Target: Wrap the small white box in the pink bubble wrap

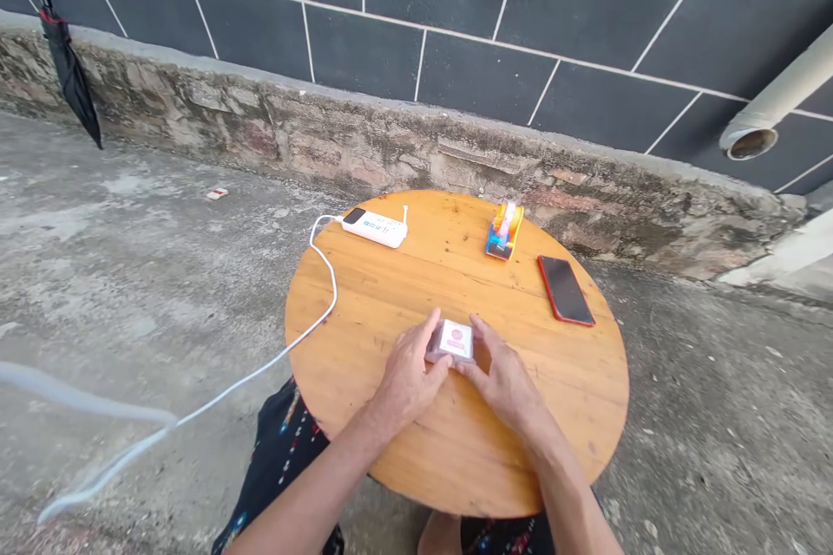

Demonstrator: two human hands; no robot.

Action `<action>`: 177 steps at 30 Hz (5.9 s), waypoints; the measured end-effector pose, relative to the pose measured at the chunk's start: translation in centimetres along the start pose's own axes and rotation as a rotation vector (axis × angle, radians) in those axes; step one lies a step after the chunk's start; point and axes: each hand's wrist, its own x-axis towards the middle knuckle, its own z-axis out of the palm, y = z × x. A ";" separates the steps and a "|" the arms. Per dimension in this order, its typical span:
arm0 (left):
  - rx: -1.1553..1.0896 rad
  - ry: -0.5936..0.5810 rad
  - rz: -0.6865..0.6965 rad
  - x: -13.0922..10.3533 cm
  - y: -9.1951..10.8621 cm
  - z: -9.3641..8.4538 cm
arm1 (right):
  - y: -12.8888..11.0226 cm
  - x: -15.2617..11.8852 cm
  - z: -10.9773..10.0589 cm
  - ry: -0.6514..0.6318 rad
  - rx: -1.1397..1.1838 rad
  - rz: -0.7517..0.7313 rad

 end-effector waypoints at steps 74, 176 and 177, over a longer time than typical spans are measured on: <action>-1.038 0.278 -0.383 0.5 -1.2 -1.2 | 2.1 -0.1 -0.1 0.371 1.017 0.316; -0.818 0.288 -0.335 0.4 -0.7 -0.4 | 4.1 0.6 2.9 0.371 -0.541 -0.007; -0.819 0.288 -0.334 0.4 -0.7 -0.3 | 4.0 0.6 2.9 0.367 -0.543 -0.007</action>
